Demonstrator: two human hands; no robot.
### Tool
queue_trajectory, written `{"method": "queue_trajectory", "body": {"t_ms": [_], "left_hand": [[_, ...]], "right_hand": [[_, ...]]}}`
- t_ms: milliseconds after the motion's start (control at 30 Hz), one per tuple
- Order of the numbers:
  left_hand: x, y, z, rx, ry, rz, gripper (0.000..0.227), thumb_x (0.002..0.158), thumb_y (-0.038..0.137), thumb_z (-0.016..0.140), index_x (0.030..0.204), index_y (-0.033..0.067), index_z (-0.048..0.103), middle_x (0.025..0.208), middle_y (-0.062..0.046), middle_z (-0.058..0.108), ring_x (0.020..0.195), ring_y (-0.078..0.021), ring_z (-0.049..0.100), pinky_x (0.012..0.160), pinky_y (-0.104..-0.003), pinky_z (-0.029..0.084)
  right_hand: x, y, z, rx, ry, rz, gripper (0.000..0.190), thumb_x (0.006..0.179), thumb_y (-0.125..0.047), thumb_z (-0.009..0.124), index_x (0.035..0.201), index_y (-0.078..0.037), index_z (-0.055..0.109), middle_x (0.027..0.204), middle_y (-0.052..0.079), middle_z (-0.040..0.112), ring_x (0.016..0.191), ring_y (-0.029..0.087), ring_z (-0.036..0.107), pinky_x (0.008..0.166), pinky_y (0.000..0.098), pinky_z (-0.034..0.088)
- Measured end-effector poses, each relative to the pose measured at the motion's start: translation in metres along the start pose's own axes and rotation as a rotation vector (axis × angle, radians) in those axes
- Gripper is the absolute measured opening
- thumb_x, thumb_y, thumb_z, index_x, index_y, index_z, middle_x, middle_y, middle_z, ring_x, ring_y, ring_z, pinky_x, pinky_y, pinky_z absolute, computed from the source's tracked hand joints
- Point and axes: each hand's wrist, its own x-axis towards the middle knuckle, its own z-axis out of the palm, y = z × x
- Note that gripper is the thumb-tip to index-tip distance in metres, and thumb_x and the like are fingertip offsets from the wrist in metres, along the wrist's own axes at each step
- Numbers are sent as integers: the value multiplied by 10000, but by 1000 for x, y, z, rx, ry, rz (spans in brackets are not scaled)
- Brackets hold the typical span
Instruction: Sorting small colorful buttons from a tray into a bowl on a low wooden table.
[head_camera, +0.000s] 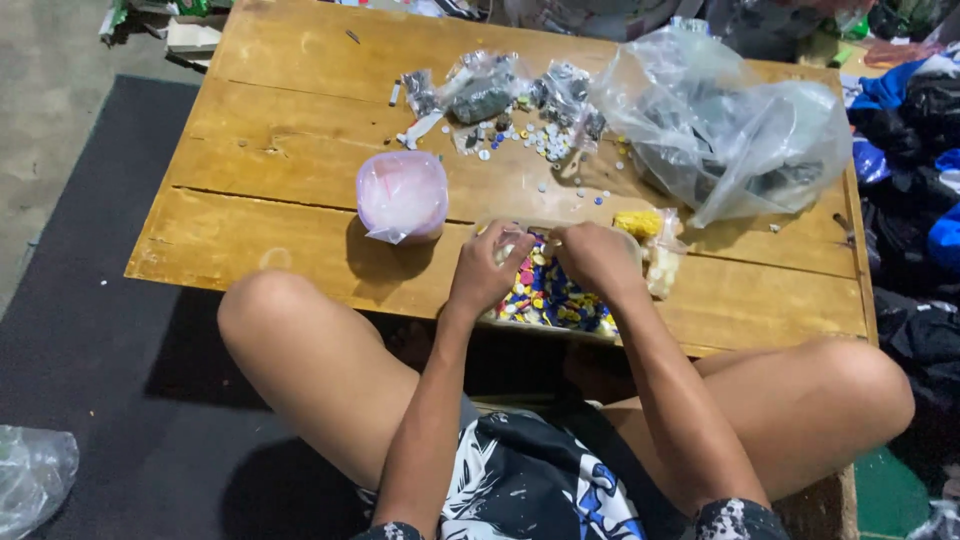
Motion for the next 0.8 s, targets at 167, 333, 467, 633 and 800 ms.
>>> {"method": "queue_trajectory", "body": {"t_ms": [167, 333, 467, 633, 800], "left_hand": [[0, 5, -3, -6, -8, -8, 331, 945, 479, 681, 1031, 159, 689, 935, -144, 745, 994, -387, 707, 895, -497, 542], [-1, 3, 0, -1, 6, -8, 326, 942, 483, 682, 1027, 169, 686, 920, -137, 742, 989, -375, 708, 883, -492, 543], [-1, 3, -1, 50, -16, -25, 387, 926, 542, 670, 1035, 171, 676, 915, -161, 735, 964, -403, 708, 857, -510, 550], [-1, 9, -2, 179, -108, -43, 382, 923, 564, 641, 1051, 205, 666, 925, -156, 737, 968, -404, 712, 865, -519, 556], [-3, 31, -13, 238, -253, -122, 332, 955, 482, 593, 1080, 176, 615, 1014, -176, 734, 983, -410, 720, 852, -520, 561]], "right_hand": [[-7, -8, -11, -8, -9, 39, 261, 928, -303, 624, 1149, -223, 737, 984, 168, 753, 975, 410, 736, 834, 543, 600], [2, 5, -6, 67, -29, 52, 277, 920, -322, 639, 1170, -251, 733, 1050, 192, 755, 1027, 436, 715, 868, 565, 589], [-14, -7, -44, 220, -75, 50, 203, 924, -219, 677, 1088, -136, 761, 972, 178, 777, 973, 397, 739, 838, 506, 591], [-30, -13, -62, 317, -57, 29, 161, 906, -190, 714, 1021, -101, 783, 990, 190, 778, 1006, 421, 721, 860, 542, 568], [-24, -4, -60, 426, 134, -137, 188, 916, -140, 635, 1066, -103, 743, 1049, 152, 755, 1025, 374, 708, 893, 521, 558]]}}
